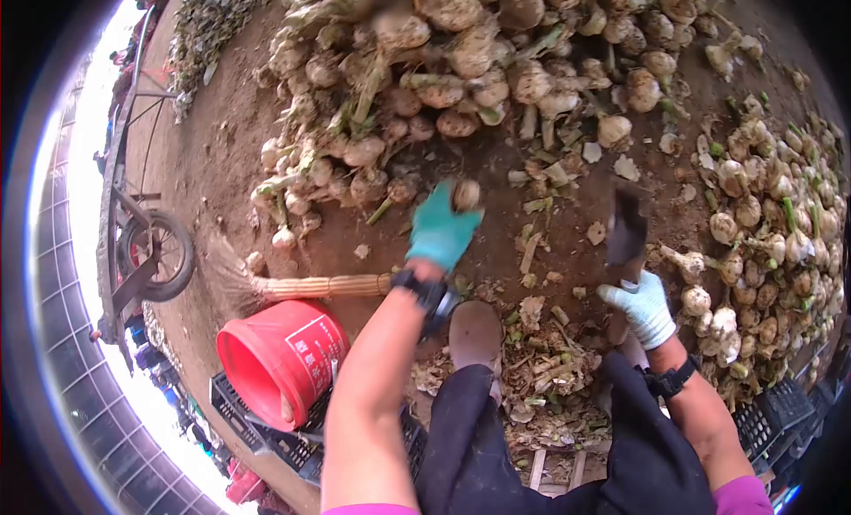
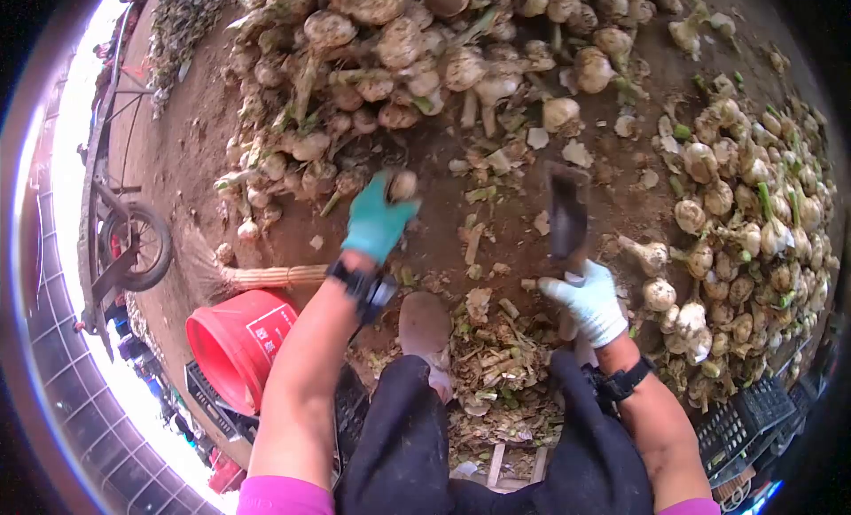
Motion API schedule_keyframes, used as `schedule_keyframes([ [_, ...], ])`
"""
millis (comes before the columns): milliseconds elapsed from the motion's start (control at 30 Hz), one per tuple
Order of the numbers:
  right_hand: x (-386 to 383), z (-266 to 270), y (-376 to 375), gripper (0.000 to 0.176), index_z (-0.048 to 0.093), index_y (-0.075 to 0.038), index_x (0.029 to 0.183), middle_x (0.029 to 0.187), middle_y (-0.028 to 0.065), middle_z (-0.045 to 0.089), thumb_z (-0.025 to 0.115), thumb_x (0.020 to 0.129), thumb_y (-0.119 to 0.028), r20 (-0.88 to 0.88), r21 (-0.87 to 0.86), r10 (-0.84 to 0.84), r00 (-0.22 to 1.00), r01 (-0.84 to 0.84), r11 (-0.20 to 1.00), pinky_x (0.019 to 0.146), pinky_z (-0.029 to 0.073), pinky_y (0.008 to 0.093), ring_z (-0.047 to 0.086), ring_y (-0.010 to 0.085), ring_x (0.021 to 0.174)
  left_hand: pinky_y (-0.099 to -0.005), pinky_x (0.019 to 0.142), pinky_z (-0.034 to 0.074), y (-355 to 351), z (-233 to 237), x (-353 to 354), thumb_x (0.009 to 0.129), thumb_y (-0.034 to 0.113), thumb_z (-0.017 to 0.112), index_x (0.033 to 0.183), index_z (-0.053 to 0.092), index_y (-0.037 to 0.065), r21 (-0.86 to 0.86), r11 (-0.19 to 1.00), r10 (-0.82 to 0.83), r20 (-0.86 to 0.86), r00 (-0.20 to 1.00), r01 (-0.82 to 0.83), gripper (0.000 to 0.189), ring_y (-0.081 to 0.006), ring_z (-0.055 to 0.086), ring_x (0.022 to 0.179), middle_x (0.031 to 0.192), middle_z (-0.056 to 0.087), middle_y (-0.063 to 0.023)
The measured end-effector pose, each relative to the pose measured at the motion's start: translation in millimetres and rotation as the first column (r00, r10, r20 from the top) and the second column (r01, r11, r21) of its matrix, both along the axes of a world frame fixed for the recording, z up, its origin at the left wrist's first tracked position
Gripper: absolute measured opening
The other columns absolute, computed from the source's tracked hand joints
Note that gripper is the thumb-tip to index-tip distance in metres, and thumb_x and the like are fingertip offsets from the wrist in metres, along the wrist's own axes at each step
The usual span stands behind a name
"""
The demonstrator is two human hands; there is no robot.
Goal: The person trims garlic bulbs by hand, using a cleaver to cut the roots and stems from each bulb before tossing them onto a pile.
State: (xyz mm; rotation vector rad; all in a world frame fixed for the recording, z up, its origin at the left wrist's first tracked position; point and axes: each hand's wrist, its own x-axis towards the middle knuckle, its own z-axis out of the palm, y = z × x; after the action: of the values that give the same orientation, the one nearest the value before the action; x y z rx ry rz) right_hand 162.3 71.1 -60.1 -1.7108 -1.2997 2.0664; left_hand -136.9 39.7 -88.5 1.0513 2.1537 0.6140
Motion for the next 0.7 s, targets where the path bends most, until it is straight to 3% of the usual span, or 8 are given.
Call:
schedule_keyframes([
  [167,-3,-7,-3,0.031,0.059,-0.002,0.096,0.087,0.0038,0.062,0.068,0.068,-0.010,-0.031,-0.013,-0.010,0.999,0.009,1.000,0.071,0.045,0.0262,0.055,0.0114,0.077,-0.0279,0.079,0.045,-176,119,-29,0.067,0.005,0.062,0.114,0.051,0.002,-0.315,0.949,0.037,0.050,0.998,-0.019,0.048,-0.0138,0.057,0.089,0.098,0.061,-0.0119],
  [233,-11,-15,-9,0.031,0.059,-0.001,0.096,0.088,0.0040,0.062,0.068,0.067,-0.009,-0.047,-0.011,-0.003,0.999,0.003,1.000,0.072,0.044,0.0263,0.055,0.0114,0.078,-0.0280,0.080,0.046,-251,165,-35,0.069,0.007,0.063,0.109,0.055,0.003,-0.582,0.813,0.036,0.012,0.999,-0.022,0.041,-0.0145,0.058,0.087,0.096,0.062,-0.0120],
  [300,-16,-25,-16,0.032,0.059,-0.001,0.096,0.088,0.0042,0.062,0.068,0.067,-0.008,-0.058,-0.010,-0.001,0.998,0.000,1.000,0.072,0.044,0.0264,0.055,0.0114,0.078,-0.0290,0.078,0.046,-293,214,-29,0.068,0.013,0.066,0.106,0.058,0.009,-0.842,0.537,0.008,-0.059,0.998,-0.055,0.039,-0.0213,0.061,0.085,0.093,0.063,-0.0120],
  [433,-19,-38,-18,0.032,0.058,0.001,0.095,0.088,0.0047,0.062,0.068,0.067,-0.008,0.001,0.040,0.061,0.998,-0.061,0.997,0.073,0.045,0.0267,0.055,0.0114,0.079,-0.0362,0.074,0.047,-352,257,-41,0.065,0.024,0.067,0.099,0.061,0.014,-0.982,0.131,-0.127,0.120,0.985,0.137,0.036,-0.0312,0.059,0.085,0.090,0.063,-0.0117],
  [567,-13,-49,-13,0.032,0.058,0.000,0.099,0.090,0.0028,0.061,0.065,0.070,-0.009,-0.029,-0.022,0.017,0.999,-0.017,1.000,0.076,0.043,0.0262,0.056,0.0120,0.080,-0.0382,0.075,0.047,-326,247,-45,0.063,0.029,0.067,0.100,0.059,0.010,-1.000,0.011,-0.278,-0.008,0.960,-0.005,0.042,-0.0328,0.059,0.085,0.087,0.063,-0.0159],
  [633,-10,-48,-10,0.034,0.057,0.000,0.102,0.092,0.0035,0.061,0.065,0.070,-0.009,0.007,-0.039,0.020,1.000,-0.019,0.999,0.078,0.043,0.0266,0.056,0.0125,0.082,-0.0395,0.075,0.048,-256,234,-53,0.064,0.031,0.067,0.101,0.059,0.007,-0.950,0.309,-0.166,-0.009,0.986,0.044,0.044,-0.0309,0.060,0.083,0.089,0.062,-0.0170],
  [667,-11,-47,-9,0.034,0.057,0.000,0.102,0.092,0.0035,0.061,0.065,0.070,-0.009,0.012,-0.037,0.022,1.000,-0.022,0.999,0.078,0.043,0.0266,0.056,0.0125,0.082,-0.0362,0.077,0.046,-237,222,-63,0.069,0.038,0.063,0.101,0.058,0.007,-0.799,0.597,-0.096,0.017,0.995,0.071,0.044,-0.0290,0.060,0.088,0.089,0.062,-0.0181],
  [700,-13,-47,-9,0.035,0.056,0.001,0.101,0.092,0.0041,0.061,0.066,0.070,-0.010,0.008,-0.037,0.005,1.000,-0.005,0.999,0.077,0.044,0.0267,0.056,0.0125,0.081,-0.0340,0.078,0.046,-217,199,-71,0.071,0.032,0.064,0.105,0.058,0.006,-0.630,0.775,0.144,0.114,0.983,-0.041,0.043,-0.0233,0.060,0.088,0.090,0.062,-0.0149],
])
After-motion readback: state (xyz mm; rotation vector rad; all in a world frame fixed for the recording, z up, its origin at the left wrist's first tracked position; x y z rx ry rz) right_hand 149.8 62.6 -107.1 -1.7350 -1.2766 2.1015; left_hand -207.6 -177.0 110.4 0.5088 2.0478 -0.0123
